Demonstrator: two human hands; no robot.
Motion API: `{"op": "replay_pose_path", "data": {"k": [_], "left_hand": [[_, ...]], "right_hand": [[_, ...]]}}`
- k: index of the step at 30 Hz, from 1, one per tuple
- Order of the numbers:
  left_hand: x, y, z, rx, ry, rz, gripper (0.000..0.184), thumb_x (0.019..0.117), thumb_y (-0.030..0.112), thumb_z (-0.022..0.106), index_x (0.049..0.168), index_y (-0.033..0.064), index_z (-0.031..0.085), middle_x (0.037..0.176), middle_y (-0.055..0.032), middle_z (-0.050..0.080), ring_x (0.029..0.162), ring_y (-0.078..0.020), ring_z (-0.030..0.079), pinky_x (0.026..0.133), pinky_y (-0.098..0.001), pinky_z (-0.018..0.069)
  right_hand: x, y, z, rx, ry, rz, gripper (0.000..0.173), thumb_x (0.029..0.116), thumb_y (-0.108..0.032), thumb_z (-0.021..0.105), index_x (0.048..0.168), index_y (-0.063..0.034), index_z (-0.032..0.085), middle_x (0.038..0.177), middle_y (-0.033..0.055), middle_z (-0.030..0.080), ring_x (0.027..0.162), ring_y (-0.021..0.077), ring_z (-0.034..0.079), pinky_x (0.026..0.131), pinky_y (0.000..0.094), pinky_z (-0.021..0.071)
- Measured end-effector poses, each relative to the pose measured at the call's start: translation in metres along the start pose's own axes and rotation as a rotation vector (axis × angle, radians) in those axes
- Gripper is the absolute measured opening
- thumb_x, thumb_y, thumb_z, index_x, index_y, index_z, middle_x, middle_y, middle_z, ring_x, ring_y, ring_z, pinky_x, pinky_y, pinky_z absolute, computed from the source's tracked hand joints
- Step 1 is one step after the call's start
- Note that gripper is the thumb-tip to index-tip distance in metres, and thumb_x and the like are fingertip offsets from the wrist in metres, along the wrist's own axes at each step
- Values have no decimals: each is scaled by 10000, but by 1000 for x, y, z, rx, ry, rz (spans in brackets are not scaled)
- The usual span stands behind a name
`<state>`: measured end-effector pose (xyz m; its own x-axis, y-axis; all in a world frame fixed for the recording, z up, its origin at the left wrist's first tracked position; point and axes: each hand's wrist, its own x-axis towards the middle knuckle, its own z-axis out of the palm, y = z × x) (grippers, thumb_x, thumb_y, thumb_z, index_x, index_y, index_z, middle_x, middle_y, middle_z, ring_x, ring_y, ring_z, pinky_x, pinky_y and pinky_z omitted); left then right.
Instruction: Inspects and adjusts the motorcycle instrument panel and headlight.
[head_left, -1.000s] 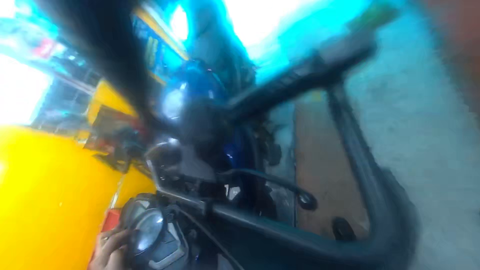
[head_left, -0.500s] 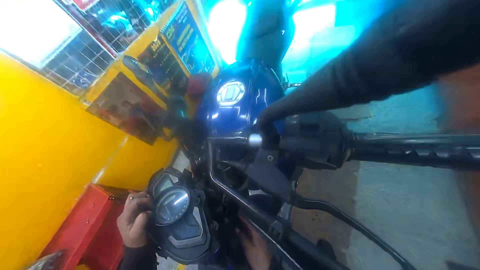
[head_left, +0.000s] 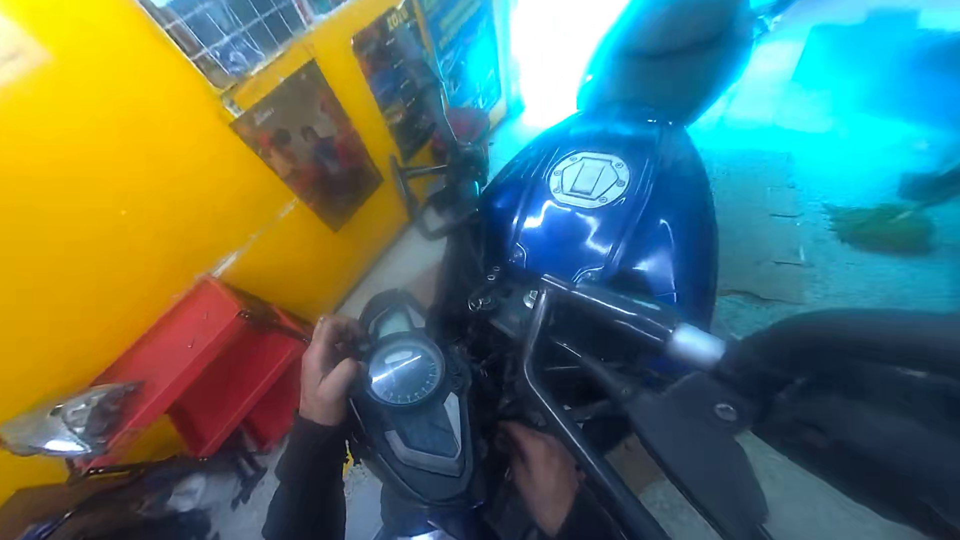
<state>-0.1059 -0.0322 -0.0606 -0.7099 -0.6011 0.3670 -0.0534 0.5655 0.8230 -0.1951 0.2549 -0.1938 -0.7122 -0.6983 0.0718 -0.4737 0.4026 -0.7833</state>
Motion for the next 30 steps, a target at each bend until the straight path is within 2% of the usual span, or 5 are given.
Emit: {"op": "replay_pose_path", "data": {"k": [9,14,18,25,30], "left_hand": [[6,-7,-3,-49,-42,5,348,714,156,561,1055,163,627,1067,53,652,1003,-77,636,844,-256,557],[7,-11,-6,-117,-58,-9,335,712,158,578,1042,194,617,1058,85,654,984,-49,640,824,-225,558],[11,-16,-9,-133,-95,-10,302,716,167,583,1014,199,613,1064,89,653,992,-43,638,821,-215,555],[23,-24,-17,-166,-139,-7,296,716,188,602,1008,234,622,1035,112,663,1007,-49,639,878,-234,547],[37,-31,-22,-203,-124,-123,295,717,120,531,985,226,596,968,117,676,912,-32,663,798,-216,571]], "right_hand": [[-44,-10,6,463,69,29,471,880,-41,708,1339,42,639,1372,216,596,1232,189,617,1009,283,547],[-68,-16,28,652,353,173,503,782,55,763,1274,70,657,1379,216,593,1186,201,661,936,332,614],[-61,-28,40,1203,153,751,485,1031,-197,541,1452,33,475,1332,162,641,1193,210,648,1018,394,549],[-44,-37,61,1168,88,697,605,947,-12,606,1501,71,377,1344,167,623,1173,141,642,1020,324,540],[-50,-32,88,1530,254,778,633,912,3,675,1474,35,384,1346,182,615,1151,252,667,971,433,585]]}}
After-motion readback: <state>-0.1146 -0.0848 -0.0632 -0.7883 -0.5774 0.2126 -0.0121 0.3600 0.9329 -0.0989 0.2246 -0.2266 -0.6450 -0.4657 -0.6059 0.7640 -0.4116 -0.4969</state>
